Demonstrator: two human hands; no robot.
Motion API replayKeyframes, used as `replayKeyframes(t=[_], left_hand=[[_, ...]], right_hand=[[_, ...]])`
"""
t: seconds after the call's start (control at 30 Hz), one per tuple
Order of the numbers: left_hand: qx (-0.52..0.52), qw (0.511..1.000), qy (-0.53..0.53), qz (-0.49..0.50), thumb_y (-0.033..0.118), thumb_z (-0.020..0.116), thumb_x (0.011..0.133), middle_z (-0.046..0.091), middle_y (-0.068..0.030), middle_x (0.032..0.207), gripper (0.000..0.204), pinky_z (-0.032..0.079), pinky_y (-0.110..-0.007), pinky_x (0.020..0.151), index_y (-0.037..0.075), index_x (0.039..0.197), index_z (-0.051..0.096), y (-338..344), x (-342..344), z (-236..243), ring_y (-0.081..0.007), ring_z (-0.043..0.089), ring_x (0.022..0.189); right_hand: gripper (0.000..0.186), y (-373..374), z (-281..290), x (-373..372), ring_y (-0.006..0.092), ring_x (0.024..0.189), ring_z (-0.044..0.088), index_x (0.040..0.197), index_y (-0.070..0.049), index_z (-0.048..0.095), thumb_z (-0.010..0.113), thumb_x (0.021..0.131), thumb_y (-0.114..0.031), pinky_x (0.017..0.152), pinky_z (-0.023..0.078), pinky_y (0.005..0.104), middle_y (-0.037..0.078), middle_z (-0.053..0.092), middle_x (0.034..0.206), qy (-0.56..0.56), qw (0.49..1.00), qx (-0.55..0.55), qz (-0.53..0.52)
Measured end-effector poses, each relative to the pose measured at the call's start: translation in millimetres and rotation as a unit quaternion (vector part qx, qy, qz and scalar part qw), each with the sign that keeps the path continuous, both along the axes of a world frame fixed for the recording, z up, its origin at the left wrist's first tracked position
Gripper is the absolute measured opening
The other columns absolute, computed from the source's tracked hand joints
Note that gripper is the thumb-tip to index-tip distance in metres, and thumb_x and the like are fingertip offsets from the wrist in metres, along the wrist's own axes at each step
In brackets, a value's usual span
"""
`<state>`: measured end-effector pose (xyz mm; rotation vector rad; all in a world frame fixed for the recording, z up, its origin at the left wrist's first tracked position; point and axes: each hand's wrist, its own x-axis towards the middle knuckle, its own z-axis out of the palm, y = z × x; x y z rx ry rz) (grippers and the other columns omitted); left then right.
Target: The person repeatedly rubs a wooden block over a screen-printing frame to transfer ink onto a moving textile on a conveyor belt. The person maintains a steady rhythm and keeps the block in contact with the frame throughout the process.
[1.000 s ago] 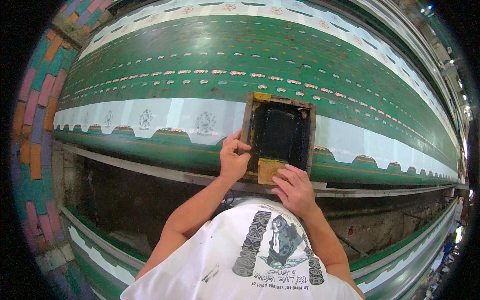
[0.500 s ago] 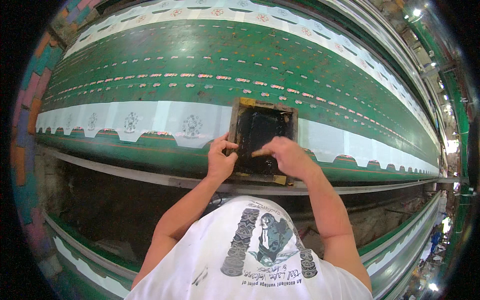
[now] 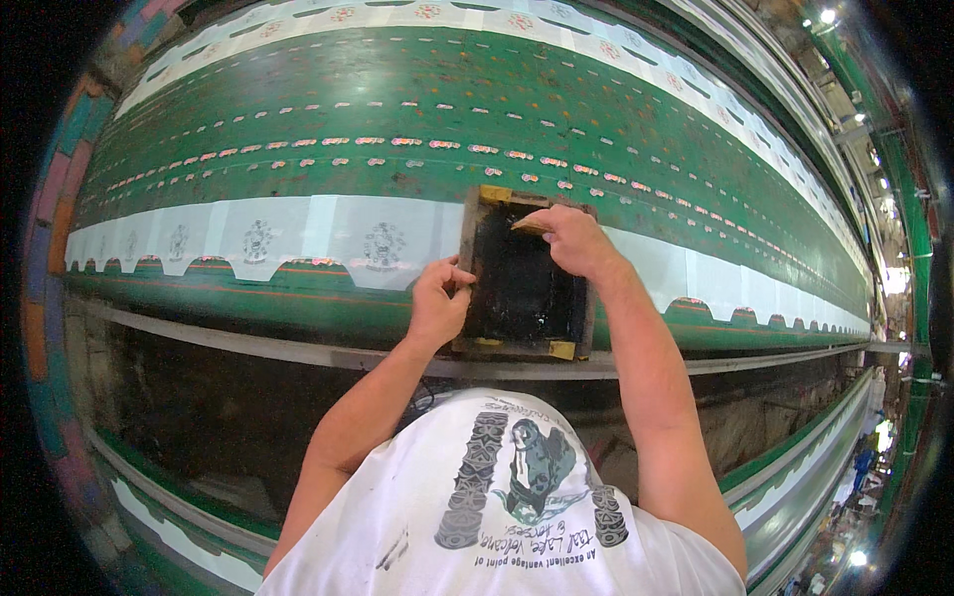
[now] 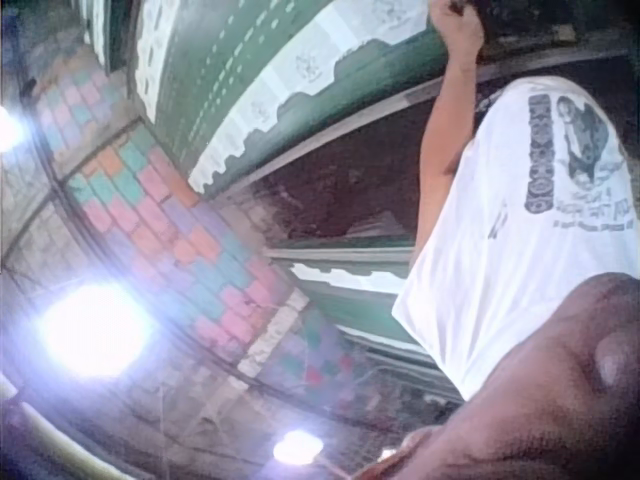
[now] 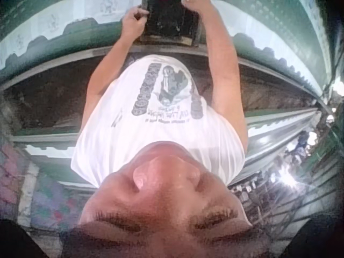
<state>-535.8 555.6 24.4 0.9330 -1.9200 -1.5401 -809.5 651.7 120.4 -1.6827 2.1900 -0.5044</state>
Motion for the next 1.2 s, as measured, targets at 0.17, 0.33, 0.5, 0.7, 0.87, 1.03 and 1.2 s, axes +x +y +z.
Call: replayKeyframes(t=[0.17,0.33,0.5,0.7,0.87,1.03,1.2], left_hand=[[-0.008,1.0,-0.011,-0.012,-0.01,0.08,0.089,0.073,-0.018,0.129,0.019,0.055,-0.041,0.104,0.006,0.099,0.078,-3.7,0.4,2.1,-0.0324,0.067,0.142],[0.034,0.999,0.019,-0.004,-0.009,0.078,0.091,0.073,-0.0187,0.131,0.015,0.056,-0.04,0.104,0.005,0.098,0.078,-2.0,-0.6,-2.3,-0.0357,0.068,0.141],[0.025,1.0,0.012,-0.002,-0.006,0.078,0.092,0.069,-0.0208,0.145,0.017,0.055,-0.045,0.11,0.005,0.105,0.079,0.7,-0.3,-5.0,-0.0377,0.068,0.141],[-0.102,0.994,-0.027,0.023,-0.005,0.077,0.087,0.063,-0.0251,0.156,0.024,0.053,-0.042,0.115,0.005,0.109,0.081,20.1,0.2,-0.5,-0.0369,0.065,0.14],[-0.082,0.996,-0.022,0.029,-0.007,0.074,0.077,0.063,-0.025,0.16,0.034,0.044,-0.047,0.126,0.004,0.108,0.082,26.3,-0.8,-2.9,-0.0399,0.06,0.147],[-0.075,0.996,0.023,0.04,-0.009,0.073,0.075,0.065,-0.0259,0.159,0.029,0.043,-0.044,0.126,0.003,0.102,0.077,34.7,-9.6,15.2,-0.0382,0.06,0.15],[-0.15,0.985,0.079,0.02,-0.013,0.072,0.073,0.065,-0.0257,0.158,0.033,0.045,-0.046,0.123,0.005,0.101,0.077,81.4,-54.3,20.1,-0.0386,0.061,0.146]], right_hand=[[0.046,17.2,-1.2,24.0,0.0426,0.109,0.073,0.128,-0.021,0.083,0.068,0.091,0.001,0.097,0.059,0.0545,0.02,0.077,0.111,-0.023,0.999,0.026,0.019],[0.044,49.9,2.8,58.0,0.0425,0.105,0.07,0.129,-0.01,0.081,0.067,0.089,0.005,0.096,0.056,0.0529,0.019,0.075,0.109,-0.012,0.999,0.013,0.028],[0.045,82.0,5.5,96.6,0.0401,0.108,0.07,0.13,-0.007,0.08,0.068,0.088,0.005,0.1,0.055,0.0502,0.016,0.076,0.111,-0.002,0.999,0.005,0.033],[0.047,111.1,5.2,130.9,0.0395,0.116,0.069,0.131,-0.006,0.078,0.068,0.088,0.007,0.106,0.054,0.0498,0.015,0.076,0.123,0.008,0.999,-0.038,0.003],[0.05,138.3,5.2,143.5,0.0386,0.128,0.065,0.13,-0.008,0.078,0.091,0.083,-0.016,0.112,0.052,0.0516,0.014,0.072,0.13,-0.032,0.998,-0.056,-0.003],[0.039,185.7,-17.3,117.1,0.0396,0.133,0.064,0.127,-0.006,0.079,0.088,0.091,-0.014,0.115,0.051,0.0508,0.016,0.072,0.136,-0.015,0.968,-0.204,-0.148],[0.03,252.2,-40.5,76.8,0.0389,0.129,0.07,0.131,-0.002,0.078,0.078,0.104,-0.013,0.113,0.054,0.0445,0.021,0.073,0.136,-0.172,0.9,-0.219,-0.334]])
